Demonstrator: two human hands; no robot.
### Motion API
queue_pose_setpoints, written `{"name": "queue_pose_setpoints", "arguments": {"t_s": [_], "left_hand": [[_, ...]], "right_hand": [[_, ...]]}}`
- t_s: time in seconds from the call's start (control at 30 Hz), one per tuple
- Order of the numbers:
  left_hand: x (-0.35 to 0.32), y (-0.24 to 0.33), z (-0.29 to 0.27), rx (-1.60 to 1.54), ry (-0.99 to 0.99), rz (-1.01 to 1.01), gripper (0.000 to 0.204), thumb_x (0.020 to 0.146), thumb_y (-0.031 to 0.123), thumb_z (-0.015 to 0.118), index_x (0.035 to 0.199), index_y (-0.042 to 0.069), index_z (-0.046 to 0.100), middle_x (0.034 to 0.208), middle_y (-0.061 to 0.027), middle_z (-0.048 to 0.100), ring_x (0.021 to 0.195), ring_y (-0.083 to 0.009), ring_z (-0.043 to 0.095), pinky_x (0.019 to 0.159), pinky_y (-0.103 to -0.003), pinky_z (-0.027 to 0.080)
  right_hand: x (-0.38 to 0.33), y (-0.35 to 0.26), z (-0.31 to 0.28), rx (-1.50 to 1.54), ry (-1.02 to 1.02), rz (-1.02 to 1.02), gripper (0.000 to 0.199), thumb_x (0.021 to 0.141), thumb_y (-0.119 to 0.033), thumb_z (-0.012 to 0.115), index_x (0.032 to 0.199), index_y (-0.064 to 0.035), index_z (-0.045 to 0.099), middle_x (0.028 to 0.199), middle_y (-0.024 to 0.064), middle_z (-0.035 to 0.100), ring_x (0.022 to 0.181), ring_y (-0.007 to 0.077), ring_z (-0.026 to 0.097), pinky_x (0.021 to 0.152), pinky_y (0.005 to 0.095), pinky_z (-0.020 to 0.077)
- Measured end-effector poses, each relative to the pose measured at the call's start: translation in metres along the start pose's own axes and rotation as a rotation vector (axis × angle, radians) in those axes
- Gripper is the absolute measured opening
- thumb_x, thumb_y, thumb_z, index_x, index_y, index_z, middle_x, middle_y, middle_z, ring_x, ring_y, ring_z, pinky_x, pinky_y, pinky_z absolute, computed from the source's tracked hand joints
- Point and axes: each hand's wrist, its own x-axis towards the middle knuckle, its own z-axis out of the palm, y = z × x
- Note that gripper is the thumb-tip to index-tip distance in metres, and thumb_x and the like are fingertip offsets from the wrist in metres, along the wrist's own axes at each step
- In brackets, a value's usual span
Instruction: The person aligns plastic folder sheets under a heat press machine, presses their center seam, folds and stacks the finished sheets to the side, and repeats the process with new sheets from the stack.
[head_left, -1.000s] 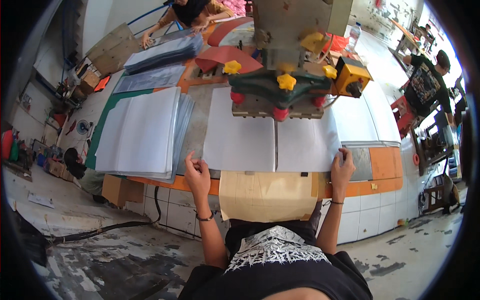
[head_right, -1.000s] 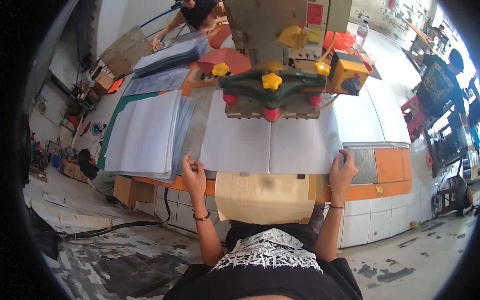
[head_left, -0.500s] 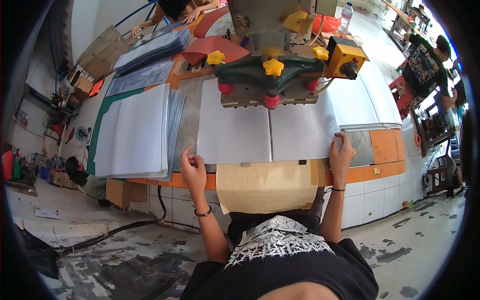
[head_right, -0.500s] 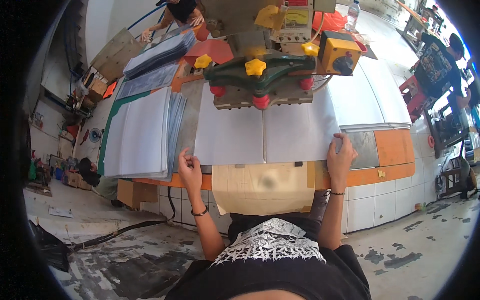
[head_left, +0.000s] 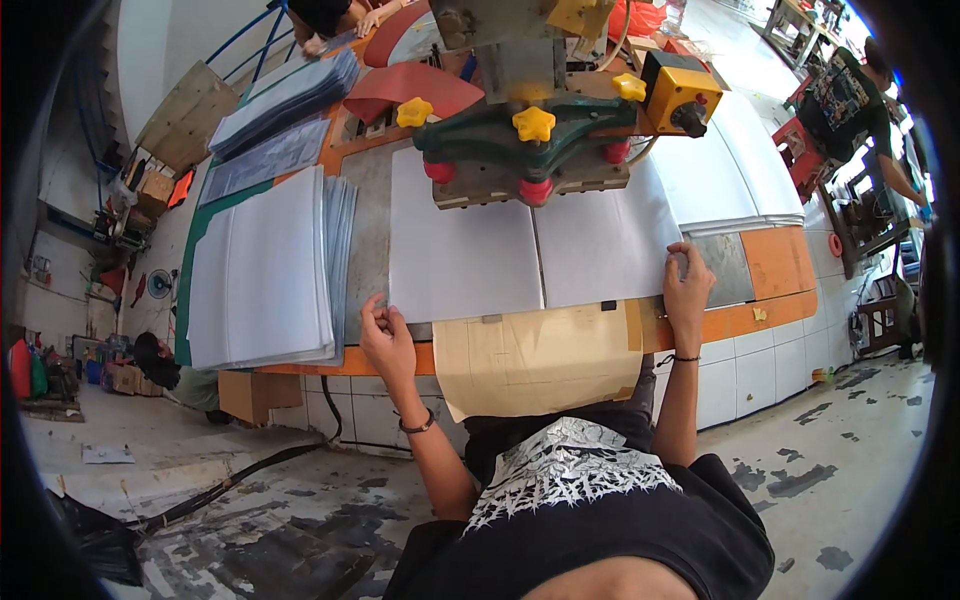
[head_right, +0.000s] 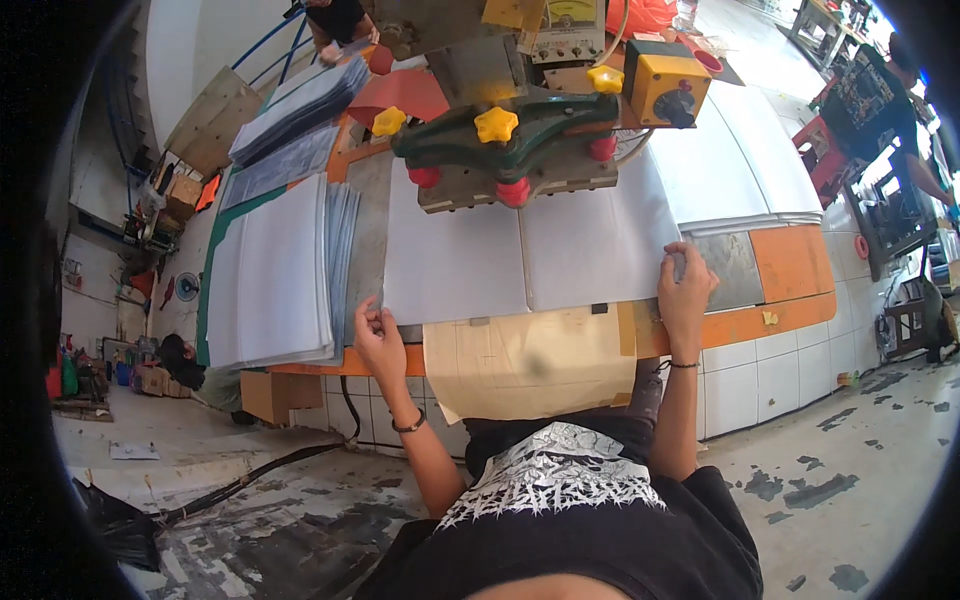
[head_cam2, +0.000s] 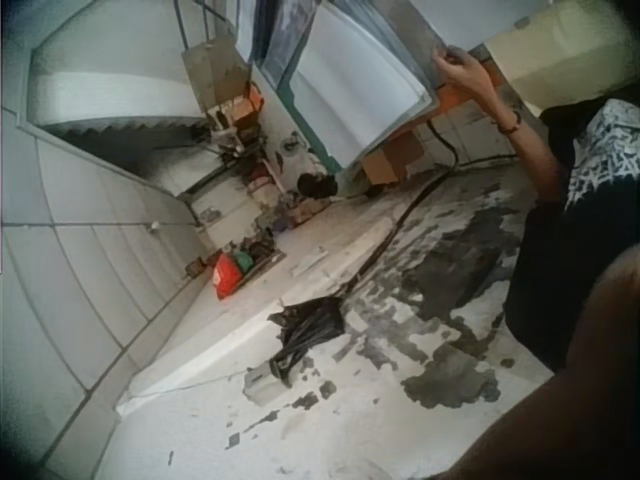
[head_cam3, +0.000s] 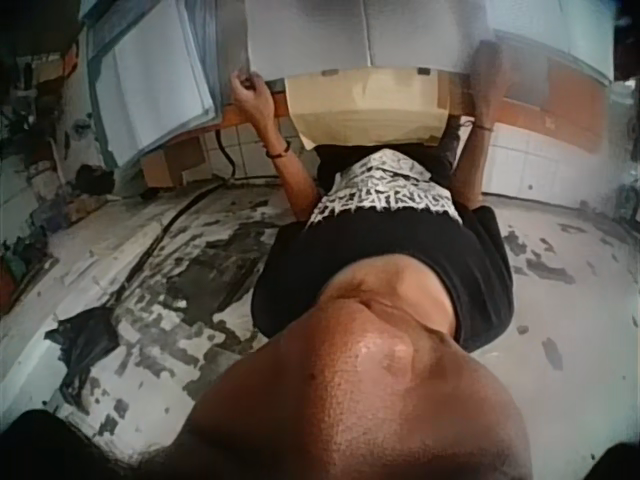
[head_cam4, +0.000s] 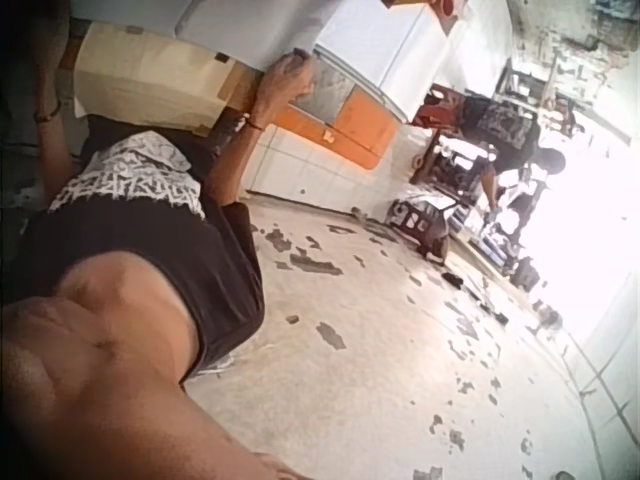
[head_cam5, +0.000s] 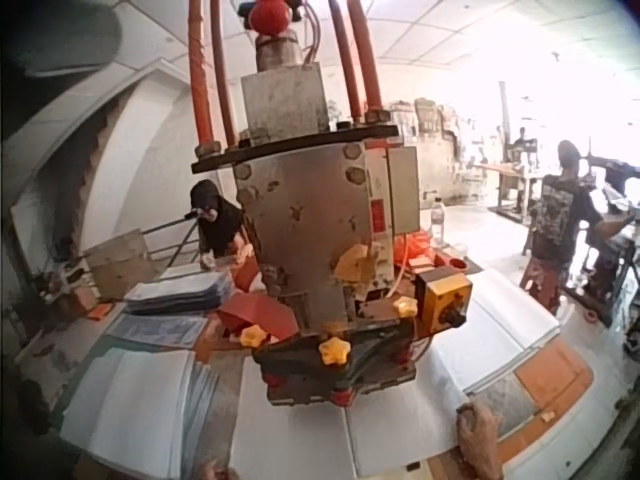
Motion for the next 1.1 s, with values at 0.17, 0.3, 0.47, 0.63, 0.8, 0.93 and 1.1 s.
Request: {"name": "queue_pose_setpoints", "arguments": {"t_s": [0.17,0.3,0.47,0.63,0.8,0.93,1.1], "left_hand": [[-0.001,-0.001,-0.001,0.029,-0.027,-0.038,0.02,0.095,0.003,0.063,0.114,0.0,0.066,0.077,-0.0058,0.06,0.062,-0.0158,0.05,0.059,-0.032,0.045],[0.001,0.001,0.0,0.04,-0.02,-0.002,0.017,0.095,0.003,0.063,0.111,0.0,0.068,0.08,-0.0069,0.061,0.064,-0.0163,0.051,0.059,-0.032,0.045],[0.003,-0.005,0.001,0.0,-0.027,-0.02,0.015,0.094,0.002,0.062,0.108,0.0,0.068,0.082,-0.0073,0.06,0.065,-0.0161,0.051,0.059,-0.031,0.045],[0.006,-0.013,0.0,-0.06,-0.057,-0.079,0.012,0.091,-0.002,0.061,0.101,-0.001,0.068,0.082,-0.0065,0.059,0.064,-0.0143,0.048,0.058,-0.03,0.043],[0.008,-0.014,0.0,-0.095,-0.065,-0.097,0.011,0.09,-0.003,0.061,0.098,-0.002,0.068,0.081,-0.0064,0.058,0.064,-0.0144,0.047,0.058,-0.03,0.042],[0.012,-0.009,0.001,-0.061,-0.076,-0.063,0.01,0.089,-0.003,0.061,0.097,-0.003,0.067,0.082,-0.0072,0.059,0.064,-0.0149,0.049,0.058,-0.031,0.043],[0.007,-0.01,-0.002,-0.028,-0.07,-0.045,0.009,0.089,-0.003,0.061,0.095,-0.003,0.067,0.083,-0.0077,0.06,0.064,-0.0157,0.051,0.058,-0.031,0.043]], "right_hand": [[-0.001,0.001,0.001,0.004,-0.023,0.007,0.014,0.094,-0.011,0.058,0.106,-0.0083,0.066,0.1,0.0101,0.072,0.099,0.0263,0.064,0.104,0.0417,0.0327],[0.001,0.009,0.002,-0.013,-0.055,0.028,0.014,0.093,-0.011,0.057,0.103,-0.009,0.066,0.098,0.0094,0.072,0.099,0.0257,0.064,0.103,0.041,0.0325],[0.001,0.001,0.002,-0.045,-0.067,0.054,0.014,0.093,-0.011,0.057,0.103,-0.0089,0.066,0.097,0.0093,0.072,0.096,0.0256,0.064,0.104,0.0406,0.032],[0.001,-0.007,0.001,-0.056,-0.048,0.041,0.014,0.094,-0.011,0.057,0.104,-0.0086,0.066,0.097,0.0086,0.071,0.095,0.0241,0.063,0.104,0.0401,0.0319],[0.003,-0.006,0.004,-0.07,-0.084,0.069,0.014,0.094,-0.011,0.058,0.105,-0.0087,0.067,0.097,0.0079,0.072,0.095,0.0236,0.063,0.104,0.0404,0.0317],[0.005,-0.005,0.003,-0.087,-0.063,0.046,0.014,0.095,-0.01,0.057,0.104,-0.0089,0.067,0.096,0.0068,0.072,0.095,0.023,0.064,0.103,0.0403,0.032],[0.002,-0.006,0.003,-0.098,-0.08,0.05,0.014,0.094,-0.01,0.058,0.104,-0.0091,0.067,0.099,0.0068,0.072,0.097,0.0227,0.064,0.103,0.0399,0.032]]}}
